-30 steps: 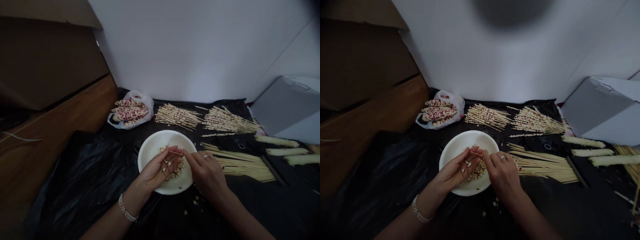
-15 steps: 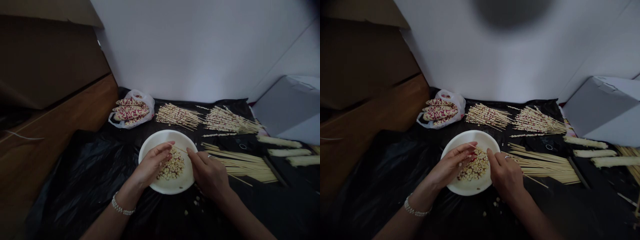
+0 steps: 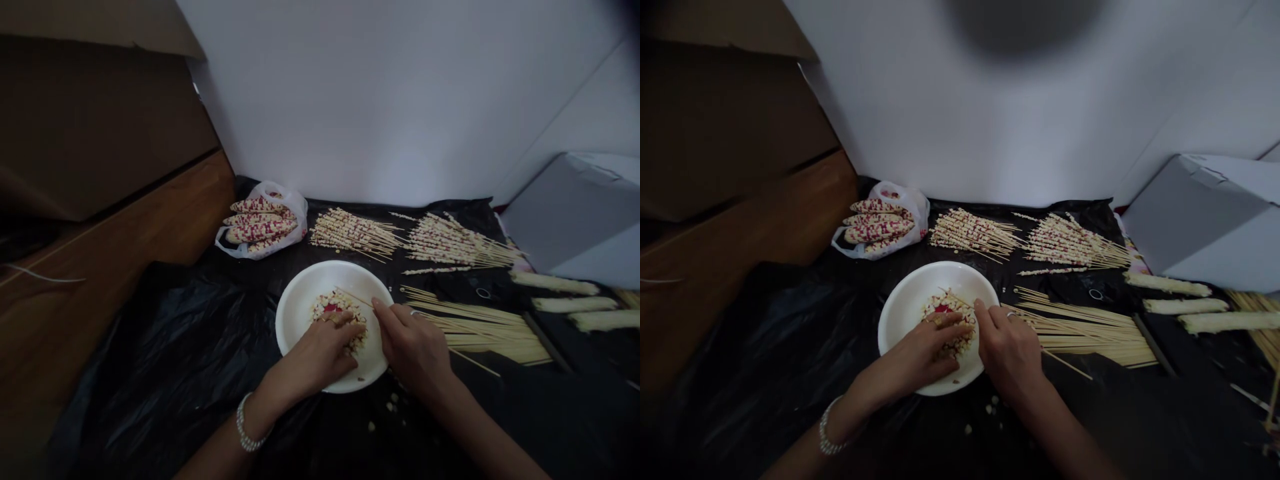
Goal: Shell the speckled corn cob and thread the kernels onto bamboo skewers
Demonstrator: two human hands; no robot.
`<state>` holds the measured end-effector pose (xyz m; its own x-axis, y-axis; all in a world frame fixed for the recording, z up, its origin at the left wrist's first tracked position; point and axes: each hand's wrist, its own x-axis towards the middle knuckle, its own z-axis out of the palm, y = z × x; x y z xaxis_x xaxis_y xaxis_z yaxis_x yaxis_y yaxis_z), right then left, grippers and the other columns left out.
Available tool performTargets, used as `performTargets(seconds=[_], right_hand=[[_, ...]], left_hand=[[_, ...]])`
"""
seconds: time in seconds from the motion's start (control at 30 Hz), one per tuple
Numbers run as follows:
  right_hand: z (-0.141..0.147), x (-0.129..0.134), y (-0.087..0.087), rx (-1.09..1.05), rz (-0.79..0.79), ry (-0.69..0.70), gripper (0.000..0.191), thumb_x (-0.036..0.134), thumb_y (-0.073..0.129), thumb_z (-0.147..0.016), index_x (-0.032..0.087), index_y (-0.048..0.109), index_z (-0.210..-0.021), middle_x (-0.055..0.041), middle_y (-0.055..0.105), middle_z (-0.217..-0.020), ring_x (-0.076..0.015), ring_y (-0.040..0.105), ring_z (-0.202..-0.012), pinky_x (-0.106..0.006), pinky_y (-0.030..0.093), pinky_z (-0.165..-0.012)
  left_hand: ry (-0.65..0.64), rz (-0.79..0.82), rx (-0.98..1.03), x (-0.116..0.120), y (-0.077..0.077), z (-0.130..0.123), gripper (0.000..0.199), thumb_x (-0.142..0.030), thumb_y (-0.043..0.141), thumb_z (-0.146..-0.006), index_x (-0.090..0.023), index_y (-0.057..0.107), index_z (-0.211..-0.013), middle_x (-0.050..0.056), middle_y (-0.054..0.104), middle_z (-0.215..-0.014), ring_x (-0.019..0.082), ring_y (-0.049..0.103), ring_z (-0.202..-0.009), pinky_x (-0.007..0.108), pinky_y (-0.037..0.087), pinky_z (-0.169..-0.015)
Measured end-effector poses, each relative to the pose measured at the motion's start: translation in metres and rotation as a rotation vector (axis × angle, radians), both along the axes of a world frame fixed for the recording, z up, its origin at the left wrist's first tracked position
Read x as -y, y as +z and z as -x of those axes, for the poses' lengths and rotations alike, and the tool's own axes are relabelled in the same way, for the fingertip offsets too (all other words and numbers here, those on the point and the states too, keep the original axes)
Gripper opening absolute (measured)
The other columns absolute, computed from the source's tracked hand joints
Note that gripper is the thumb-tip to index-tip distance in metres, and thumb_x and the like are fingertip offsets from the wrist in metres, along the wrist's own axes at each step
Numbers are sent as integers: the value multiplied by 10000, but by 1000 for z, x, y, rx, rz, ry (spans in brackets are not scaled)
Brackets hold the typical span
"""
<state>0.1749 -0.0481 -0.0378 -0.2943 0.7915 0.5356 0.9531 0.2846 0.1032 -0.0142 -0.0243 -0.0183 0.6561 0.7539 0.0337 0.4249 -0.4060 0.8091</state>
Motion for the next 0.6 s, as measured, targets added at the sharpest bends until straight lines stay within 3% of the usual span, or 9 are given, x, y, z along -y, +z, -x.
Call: performTargets(seconds=[0.13,0.23,0.4,0.53,0.6], right_hand=[[2,-1,-2,8,10,-5,315,152,456,-849,163,612,-1123,-26,629,-727,-127,536,-602,-269,328,-544],[3,-1,-2,10,-4,0,307,155,447,-856,163,615,-1112,-25,630,-724,-125,540,-603,-264,341,-556],[4,-1,-1,3,-13,15,305,140,464,-844,153,619,-1106,-20,630,-723,-138,550,-624,-268,353,-575],[3,0,1,-18,-38,5,291,155,477,-858,163,621,-1112,-20,640,-737,-135,547,-615,-272,352,-571],[3,1,3,-20,-67,4,291,158,488,-859,162,619,-1119,-17,641,-731,-130,534,-590,-275,343,-554]], left_hand=[[-3,-44,-90,2,0,0,233,-153,562,-736,-221,652,-941,80,613,-973,244,573,-878,368,410,-823],[3,-82,-136,4,-7,3,134,-172,555,-750,-205,621,-863,58,583,-847,194,539,-705,328,398,-682],[103,-35,17,1,-17,1,126,-203,486,-836,-201,610,-820,46,588,-777,170,513,-677,304,354,-656],[334,144,264,-8,-8,-4,140,-276,547,-833,-195,637,-761,37,602,-734,165,516,-724,272,366,-690],[414,439,465,-13,-1,-4,169,-314,562,-831,-180,649,-773,14,581,-681,121,504,-631,227,383,-617]])
